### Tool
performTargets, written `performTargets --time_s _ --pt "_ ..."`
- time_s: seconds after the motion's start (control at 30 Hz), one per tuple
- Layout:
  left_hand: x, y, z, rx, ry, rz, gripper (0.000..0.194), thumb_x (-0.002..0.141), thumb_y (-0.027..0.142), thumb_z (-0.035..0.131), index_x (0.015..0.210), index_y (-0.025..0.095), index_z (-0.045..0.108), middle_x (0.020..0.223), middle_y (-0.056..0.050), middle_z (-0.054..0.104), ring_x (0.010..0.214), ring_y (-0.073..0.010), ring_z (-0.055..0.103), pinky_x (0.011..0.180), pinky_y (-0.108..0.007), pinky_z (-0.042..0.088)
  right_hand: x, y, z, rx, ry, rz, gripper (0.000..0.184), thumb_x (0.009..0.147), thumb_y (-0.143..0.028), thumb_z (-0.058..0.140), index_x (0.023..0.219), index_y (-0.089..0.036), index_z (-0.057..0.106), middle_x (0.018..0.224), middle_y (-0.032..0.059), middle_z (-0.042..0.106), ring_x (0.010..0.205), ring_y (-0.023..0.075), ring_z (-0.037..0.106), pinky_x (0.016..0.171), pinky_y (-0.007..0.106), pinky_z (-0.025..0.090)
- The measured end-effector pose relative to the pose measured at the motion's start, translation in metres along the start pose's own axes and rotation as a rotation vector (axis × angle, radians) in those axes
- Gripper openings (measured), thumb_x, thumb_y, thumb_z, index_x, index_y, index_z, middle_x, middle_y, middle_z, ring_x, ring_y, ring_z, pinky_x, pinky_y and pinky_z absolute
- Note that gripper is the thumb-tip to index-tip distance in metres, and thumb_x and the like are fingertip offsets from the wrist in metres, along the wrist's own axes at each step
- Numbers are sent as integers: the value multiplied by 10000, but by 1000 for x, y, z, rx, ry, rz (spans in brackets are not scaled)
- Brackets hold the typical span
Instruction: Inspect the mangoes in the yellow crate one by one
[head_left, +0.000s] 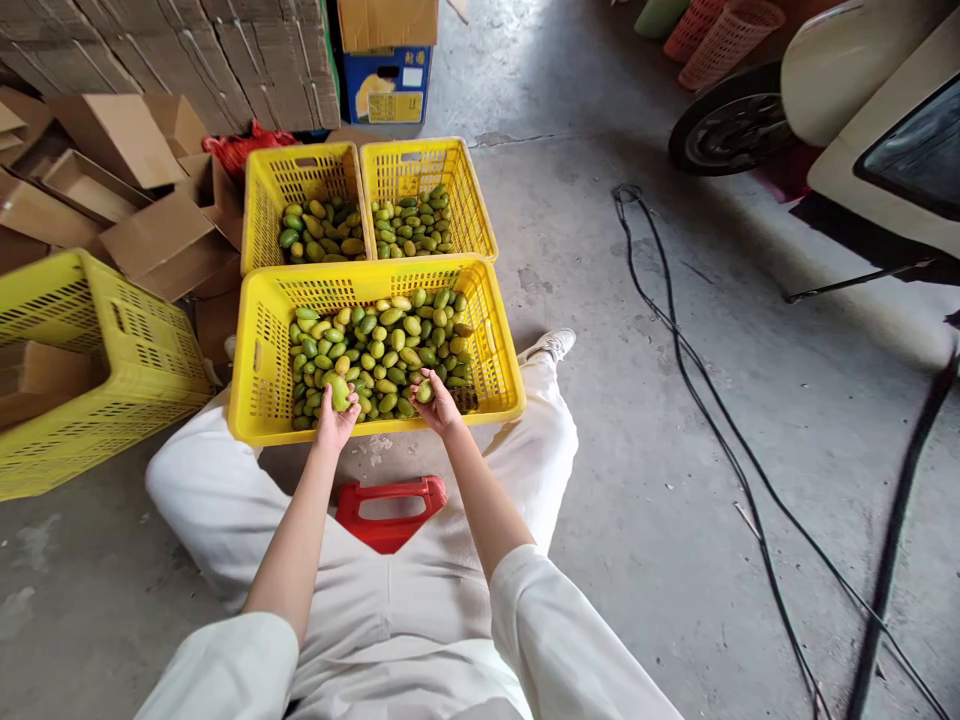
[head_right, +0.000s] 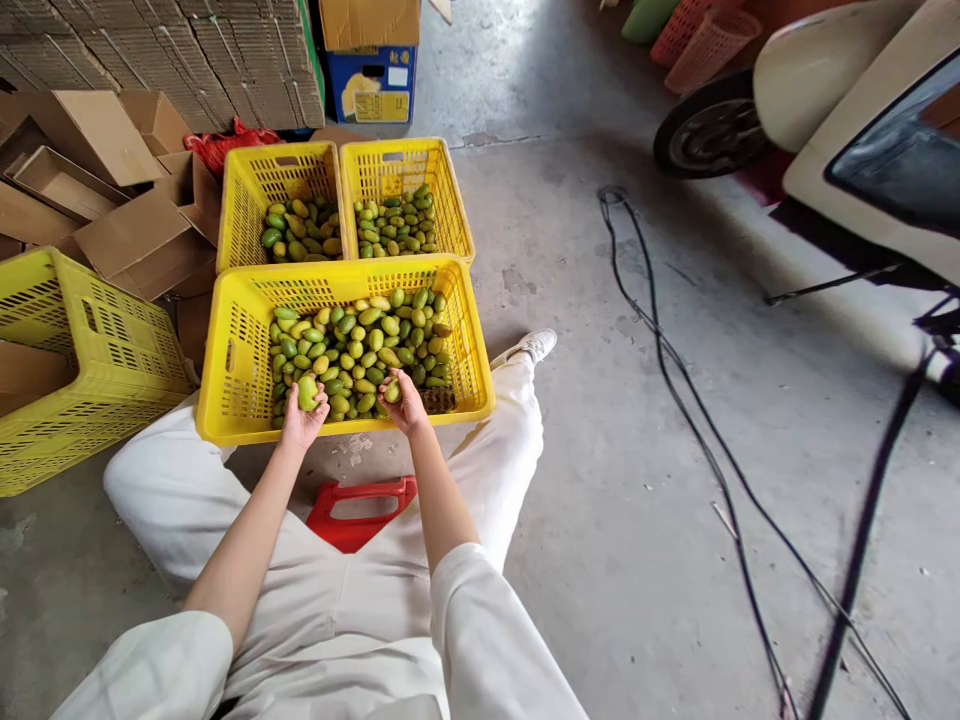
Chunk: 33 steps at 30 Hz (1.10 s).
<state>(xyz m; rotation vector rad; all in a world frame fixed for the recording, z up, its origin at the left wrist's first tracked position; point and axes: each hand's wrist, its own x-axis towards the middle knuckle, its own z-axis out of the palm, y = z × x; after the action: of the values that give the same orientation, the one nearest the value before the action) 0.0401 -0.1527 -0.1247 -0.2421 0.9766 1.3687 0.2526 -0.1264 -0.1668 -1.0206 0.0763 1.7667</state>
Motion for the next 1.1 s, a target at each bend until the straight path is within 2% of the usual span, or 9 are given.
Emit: performTargets --time_s 0.13,0.3,0.47,0.6,0.7,0.8,0.9,0.97,1.1 --pt "0 1 -3 -29 5 33 265 1101 371 595 1002 173 740 945 -82 700 731 -130 635 580 -213 468 2 -1 -2 19 37 -4 159 939 -278 761 1027 -268 628 780 -40 708 707 152 709 648 252 598" --pt "2 -1 -8 -17 26 36 180 1053 276 629 1030 173 774 984 -108 751 837 -185 695 683 -270 517 5 0 -5 7 74 -17 276 847 -160 749 1064 -280 628 826 -48 737 753 164 750 656 260 597" --pt "4 -6 -7 5 25 30 247 1127 343 614 1106 163 781 1028 -115 791 736 -143 652 569 -233 449 9 2 -3 -9 79 -43 207 881 -232 826 953 -245 632 857 -21 766 626 117 628 511 212 479" --pt "5 -8 -7 20 10 35 244 1079 383 733 1206 180 782 969 -93 791 669 -130 629 529 -224 440 5 1 0 -19 43 -50 209 932 -323 838 906 -224 656 873 5 780 579 98 526 462 210 428" --pt "5 -8 -7 11 6 56 209 1044 310 774 1225 207 779 923 -55 784 659 -120 633 541 -217 455 0 1 1 -22 5 -33 158 937 -311 814 937 -216 688 901 7 794 599 97 534 481 202 427" --pt "7 -7 -7 -3 20 78 121 1050 233 740 1164 236 781 868 -13 774 648 -106 635 544 -209 447 -3 -1 0 -23 -20 -9 144 887 -257 820 934 -224 688 829 -22 747 619 109 569 512 209 440" --pt "8 -7 -6 -7 39 81 44 1047 259 766 1075 227 779 827 -9 766 655 -109 643 552 -218 443 -4 -2 -1 -11 -24 -5 139 878 -236 800 912 -240 665 765 -50 684 609 116 564 522 220 441" --pt "8 -8 -6 -8 55 78 86 1048 286 778 1008 211 764 800 -13 753 657 -114 639 571 -225 456 -4 -2 -1 2 -20 -13 156 892 -237 792 885 -244 636 745 -61 653 598 111 545 524 220 434" --pt "7 -10 -6 -6 81 70 166 1067 318 764 961 192 737 811 -23 740 662 -116 617 631 -238 503 -4 -1 0 19 -9 -35 320 935 -278 825 806 -253 533 692 -83 570 564 99 478 513 215 410"
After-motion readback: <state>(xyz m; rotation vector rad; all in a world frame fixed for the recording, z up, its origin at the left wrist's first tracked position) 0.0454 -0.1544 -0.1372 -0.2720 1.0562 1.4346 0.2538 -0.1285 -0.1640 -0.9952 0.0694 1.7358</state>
